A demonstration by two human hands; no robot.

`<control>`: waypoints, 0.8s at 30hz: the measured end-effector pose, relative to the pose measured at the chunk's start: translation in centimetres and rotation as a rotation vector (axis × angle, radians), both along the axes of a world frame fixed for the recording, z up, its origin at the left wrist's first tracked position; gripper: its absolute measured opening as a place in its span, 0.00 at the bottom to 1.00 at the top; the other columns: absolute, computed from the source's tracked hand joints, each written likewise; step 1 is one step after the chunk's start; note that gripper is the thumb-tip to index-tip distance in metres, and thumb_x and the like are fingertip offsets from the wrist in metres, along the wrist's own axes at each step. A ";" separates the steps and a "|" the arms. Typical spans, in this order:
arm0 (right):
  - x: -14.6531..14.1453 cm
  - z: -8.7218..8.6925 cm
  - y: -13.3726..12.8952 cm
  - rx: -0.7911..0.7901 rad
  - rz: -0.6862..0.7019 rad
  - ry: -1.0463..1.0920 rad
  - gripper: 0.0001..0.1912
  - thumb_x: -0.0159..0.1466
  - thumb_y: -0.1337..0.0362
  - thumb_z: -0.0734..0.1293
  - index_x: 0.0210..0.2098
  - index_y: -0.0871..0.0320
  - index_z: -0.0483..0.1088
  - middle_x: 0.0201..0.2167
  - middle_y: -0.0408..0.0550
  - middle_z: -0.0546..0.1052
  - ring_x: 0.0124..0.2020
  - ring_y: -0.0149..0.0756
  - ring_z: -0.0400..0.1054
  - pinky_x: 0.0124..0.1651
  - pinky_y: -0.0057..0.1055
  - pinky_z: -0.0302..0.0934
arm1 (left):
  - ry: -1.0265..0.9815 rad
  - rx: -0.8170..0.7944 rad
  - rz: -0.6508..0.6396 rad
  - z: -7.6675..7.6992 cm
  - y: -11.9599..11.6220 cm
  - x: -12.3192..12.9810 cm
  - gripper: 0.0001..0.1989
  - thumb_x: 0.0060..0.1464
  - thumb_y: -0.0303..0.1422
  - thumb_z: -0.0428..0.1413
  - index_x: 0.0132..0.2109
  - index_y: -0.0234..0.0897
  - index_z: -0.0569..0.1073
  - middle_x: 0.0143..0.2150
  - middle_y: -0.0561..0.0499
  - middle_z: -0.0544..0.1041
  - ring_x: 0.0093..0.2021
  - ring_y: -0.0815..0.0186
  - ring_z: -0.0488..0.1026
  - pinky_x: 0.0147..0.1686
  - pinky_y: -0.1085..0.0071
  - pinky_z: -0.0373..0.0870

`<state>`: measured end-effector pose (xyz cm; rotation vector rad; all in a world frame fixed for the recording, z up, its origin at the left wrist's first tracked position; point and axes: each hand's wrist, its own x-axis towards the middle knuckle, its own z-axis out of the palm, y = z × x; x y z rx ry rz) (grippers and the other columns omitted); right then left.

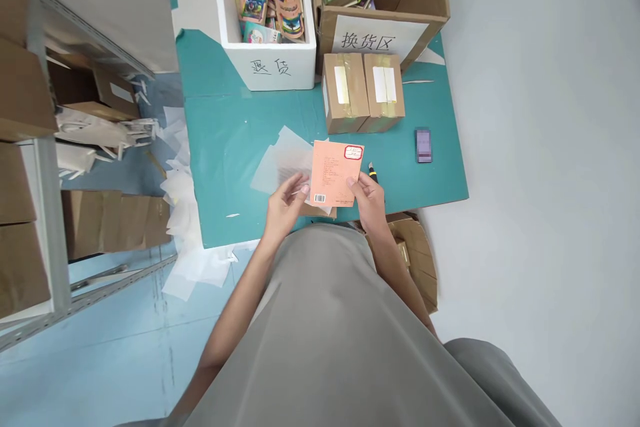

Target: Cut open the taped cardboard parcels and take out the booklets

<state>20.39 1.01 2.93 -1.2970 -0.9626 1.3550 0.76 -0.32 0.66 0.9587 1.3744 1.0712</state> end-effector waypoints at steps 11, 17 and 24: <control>-0.1 -2.1 0.4 -0.046 0.057 -0.035 0.29 0.67 0.41 0.72 0.57 0.53 0.78 0.56 0.51 0.83 0.58 0.49 0.78 0.62 0.47 0.74 | -0.380 -0.207 0.057 -1.1 -0.1 0.6 0.23 0.51 0.45 0.74 0.51 0.38 0.86 0.51 0.42 0.86 0.52 0.54 0.84 0.57 0.58 0.79; -0.4 -1.5 0.6 0.025 -0.056 -0.263 0.28 0.69 0.40 0.70 0.59 0.50 0.79 0.63 0.53 0.79 0.64 0.49 0.74 0.68 0.50 0.68 | -0.171 -0.095 0.198 -0.5 0.2 0.8 0.24 0.51 0.47 0.73 0.50 0.37 0.87 0.50 0.42 0.87 0.51 0.51 0.84 0.54 0.55 0.80; -3.1 -0.9 -0.1 -0.021 0.075 -0.129 0.28 0.64 0.41 0.75 0.55 0.52 0.79 0.54 0.51 0.84 0.55 0.47 0.79 0.59 0.42 0.76 | 0.045 0.171 0.015 0.9 -0.6 2.3 0.15 0.60 0.45 0.68 0.50 0.44 0.87 0.56 0.46 0.84 0.57 0.52 0.81 0.63 0.52 0.76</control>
